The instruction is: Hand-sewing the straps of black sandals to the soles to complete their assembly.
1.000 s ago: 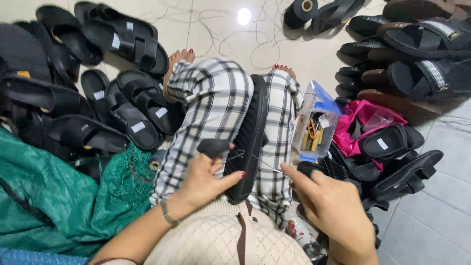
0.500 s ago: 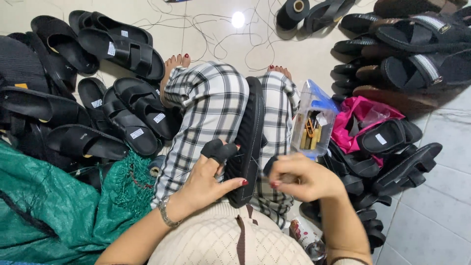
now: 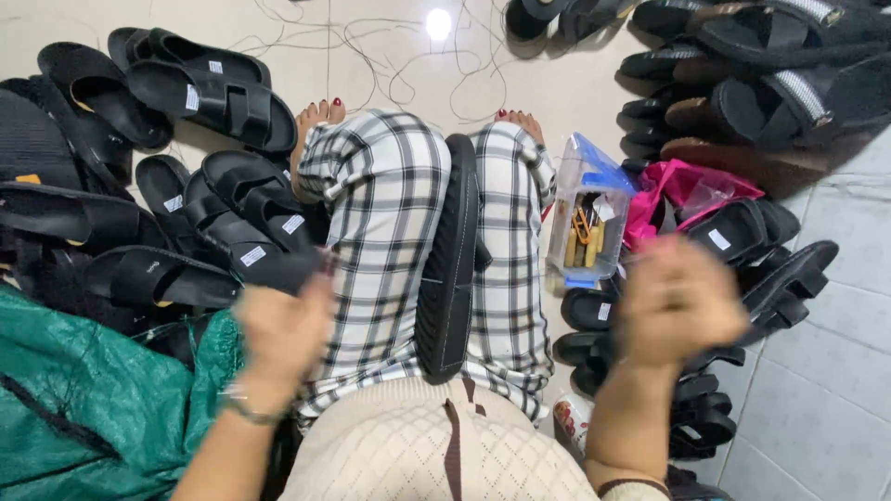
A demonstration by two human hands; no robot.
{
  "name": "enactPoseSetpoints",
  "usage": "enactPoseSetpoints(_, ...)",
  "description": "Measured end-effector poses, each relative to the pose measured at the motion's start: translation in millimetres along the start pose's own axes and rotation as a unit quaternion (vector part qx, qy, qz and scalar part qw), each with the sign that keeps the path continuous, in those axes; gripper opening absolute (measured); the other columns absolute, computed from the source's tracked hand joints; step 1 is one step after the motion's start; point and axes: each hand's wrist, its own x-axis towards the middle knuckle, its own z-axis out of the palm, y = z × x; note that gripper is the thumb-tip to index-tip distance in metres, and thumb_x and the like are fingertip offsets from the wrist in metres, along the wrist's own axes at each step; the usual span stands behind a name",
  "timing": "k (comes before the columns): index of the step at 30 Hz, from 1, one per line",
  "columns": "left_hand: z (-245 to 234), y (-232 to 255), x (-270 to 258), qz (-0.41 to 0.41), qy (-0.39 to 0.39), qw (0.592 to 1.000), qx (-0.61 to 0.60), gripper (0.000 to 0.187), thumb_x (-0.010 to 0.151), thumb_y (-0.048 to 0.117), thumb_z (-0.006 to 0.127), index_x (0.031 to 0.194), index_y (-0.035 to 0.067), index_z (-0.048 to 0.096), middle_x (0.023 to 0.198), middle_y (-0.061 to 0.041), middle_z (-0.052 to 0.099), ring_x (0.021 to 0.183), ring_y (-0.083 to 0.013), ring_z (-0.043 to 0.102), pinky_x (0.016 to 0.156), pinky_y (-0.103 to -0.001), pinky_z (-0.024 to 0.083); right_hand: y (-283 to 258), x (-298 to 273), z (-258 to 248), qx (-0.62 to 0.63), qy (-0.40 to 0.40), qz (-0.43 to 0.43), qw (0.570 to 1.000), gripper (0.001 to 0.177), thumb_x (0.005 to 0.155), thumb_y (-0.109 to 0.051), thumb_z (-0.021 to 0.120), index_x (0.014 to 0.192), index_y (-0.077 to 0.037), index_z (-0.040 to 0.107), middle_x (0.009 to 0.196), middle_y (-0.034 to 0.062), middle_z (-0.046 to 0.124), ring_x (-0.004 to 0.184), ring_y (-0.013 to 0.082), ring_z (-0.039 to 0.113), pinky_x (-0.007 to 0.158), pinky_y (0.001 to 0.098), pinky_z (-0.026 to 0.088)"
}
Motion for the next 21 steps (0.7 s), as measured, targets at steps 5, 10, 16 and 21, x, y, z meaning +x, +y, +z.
enactPoseSetpoints(5,-55,42,64,0.085,-0.085,0.974,0.192,0.032,0.087,0.025,0.080,0.111,0.005,0.076,0.118,-0.018,0.062,0.115,-0.0398,0.053,0.098,-0.047,0.039,18,8,-18,0.021,-0.088,0.086,0.992,0.033,0.088,0.011,0.075,0.118,-0.001,0.076,0.112,0.0151,0.076,0.094,0.0320,0.069,0.085,0.0383,0.054)
enactPoseSetpoints(10,4,61,22,0.216,-0.208,0.954,0.025,0.041,0.084,0.040,0.080,0.057,0.010,0.070,0.052,-0.013,0.059,0.057,-0.0329,0.061,0.054,-0.042,0.048,-67,-7,28,0.369,-0.331,0.121,0.860,0.051,0.070,-0.004,0.083,0.120,-0.015,0.077,0.086,0.0060,0.080,0.066,0.0207,0.066,0.072,0.0326,0.054)
enactPoseSetpoints(16,-19,102,44,-0.120,-0.545,0.775,-0.298,0.026,0.081,0.028,0.082,0.092,0.004,0.083,0.089,-0.016,0.086,0.080,-0.0145,0.072,0.062,-0.033,0.059,-59,5,25,0.417,-0.441,0.125,0.785,0.007,0.086,-0.015,0.074,0.084,-0.010,0.078,0.060,0.0111,0.068,0.052,0.0292,0.064,0.054,0.0360,0.051)
enactPoseSetpoints(21,-11,137,63,0.183,-0.255,0.947,-0.071,0.055,0.089,0.057,0.068,0.079,0.003,0.072,0.062,-0.018,0.059,0.062,-0.0422,0.063,0.053,-0.045,0.050,-62,-17,62,0.769,-0.267,0.359,0.456,0.020,0.098,-0.010,0.058,0.087,0.006,0.061,0.053,0.0185,0.056,0.032,0.0085,0.034,0.030,0.0245,0.033)
